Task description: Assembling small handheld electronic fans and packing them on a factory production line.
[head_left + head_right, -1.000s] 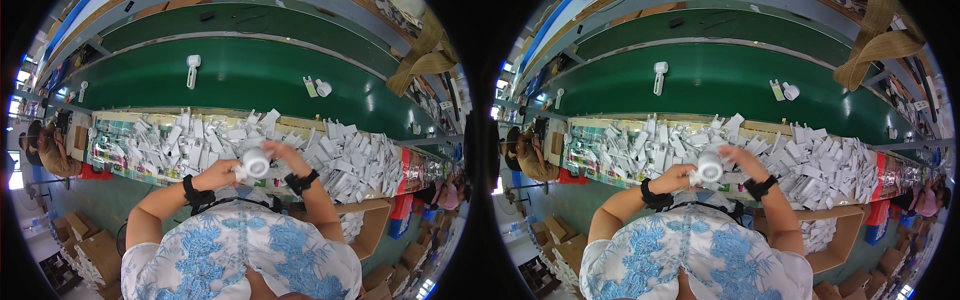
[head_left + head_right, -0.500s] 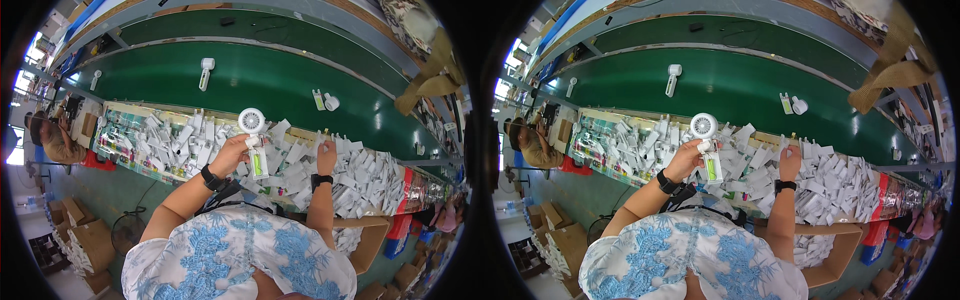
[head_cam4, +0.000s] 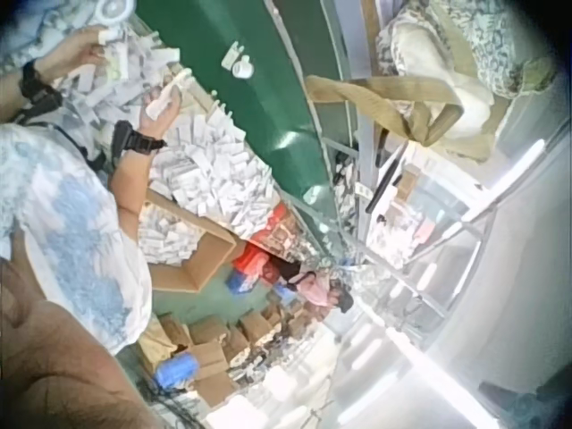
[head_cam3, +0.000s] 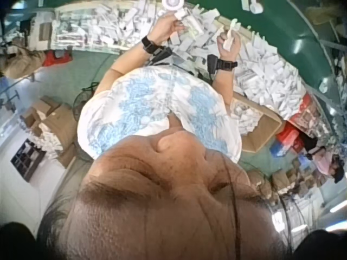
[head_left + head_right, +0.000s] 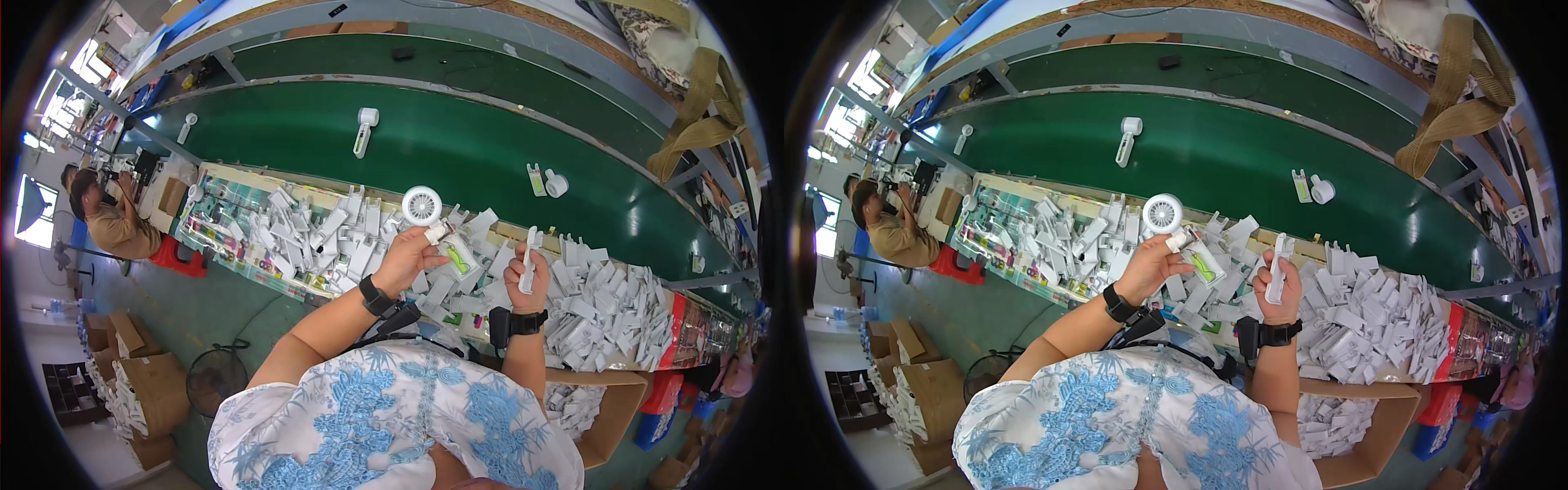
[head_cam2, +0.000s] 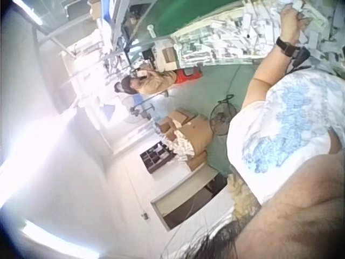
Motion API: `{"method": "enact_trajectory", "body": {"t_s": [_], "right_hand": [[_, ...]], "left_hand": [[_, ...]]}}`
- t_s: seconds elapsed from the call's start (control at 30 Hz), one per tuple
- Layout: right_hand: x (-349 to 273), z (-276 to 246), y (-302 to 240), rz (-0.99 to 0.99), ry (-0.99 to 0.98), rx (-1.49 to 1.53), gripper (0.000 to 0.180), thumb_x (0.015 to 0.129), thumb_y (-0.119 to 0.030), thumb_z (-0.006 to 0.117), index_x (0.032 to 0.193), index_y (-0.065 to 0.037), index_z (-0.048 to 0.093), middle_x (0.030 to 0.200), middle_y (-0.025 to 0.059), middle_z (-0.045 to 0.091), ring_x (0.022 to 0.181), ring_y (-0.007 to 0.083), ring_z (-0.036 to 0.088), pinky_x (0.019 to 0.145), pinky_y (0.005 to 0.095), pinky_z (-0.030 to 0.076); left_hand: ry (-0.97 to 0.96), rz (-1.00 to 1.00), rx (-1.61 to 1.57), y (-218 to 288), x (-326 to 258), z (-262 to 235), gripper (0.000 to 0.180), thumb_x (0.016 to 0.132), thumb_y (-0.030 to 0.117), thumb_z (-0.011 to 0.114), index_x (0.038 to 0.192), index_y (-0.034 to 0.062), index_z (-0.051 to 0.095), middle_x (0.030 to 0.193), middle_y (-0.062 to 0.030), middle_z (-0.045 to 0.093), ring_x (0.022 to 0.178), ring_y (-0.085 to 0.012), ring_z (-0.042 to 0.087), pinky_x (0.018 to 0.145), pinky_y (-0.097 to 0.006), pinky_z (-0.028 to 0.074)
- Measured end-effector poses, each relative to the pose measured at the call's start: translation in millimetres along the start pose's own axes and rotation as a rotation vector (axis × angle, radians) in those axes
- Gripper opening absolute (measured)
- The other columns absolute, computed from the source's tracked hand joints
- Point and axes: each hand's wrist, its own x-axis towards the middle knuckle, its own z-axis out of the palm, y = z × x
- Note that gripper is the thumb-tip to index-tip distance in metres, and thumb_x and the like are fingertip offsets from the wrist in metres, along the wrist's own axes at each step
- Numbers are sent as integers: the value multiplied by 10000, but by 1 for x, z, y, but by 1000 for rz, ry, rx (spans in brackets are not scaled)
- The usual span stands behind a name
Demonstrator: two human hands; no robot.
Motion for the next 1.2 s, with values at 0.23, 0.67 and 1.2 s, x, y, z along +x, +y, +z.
{"method": "enact_trajectory", "body": {"t_s": [0.23, 0.67, 1.2], "right_hand": [[-16, 76, 19, -160, -53, -768, 499, 812, -251, 582, 1259, -107, 414, 945, 68, 498, 676, 185, 500, 584, 316, 449], [-8, 136, 68, -963, -126, -1896, 570, 671, -68, 668, 1198, 4, 465, 1227, 159, 489, 1163, 339, 439, 952, 391, 375], [-5, 117, 55, -356, -51, -900, 235, 874, -227, 552, 922, 4, 539, 814, -1, 530, 726, 75, 466, 649, 229, 391]], "left_hand": [[9, 80, -103, 0, -11, 9, 254, 885, 136, 489, 1104, 17, 534, 1106, -78, 581, 946, -154, 585, 845, -345, 499], [56, 370, -61, -6, -23, 27, 263, 852, 111, 548, 1097, 15, 565, 1054, -55, 600, 938, -109, 568, 769, -231, 454], [42, 668, 6, 24, -15, 50, 356, 778, 0, 606, 1111, 3, 480, 1044, -117, 571, 986, -262, 572, 901, -392, 440]]}}
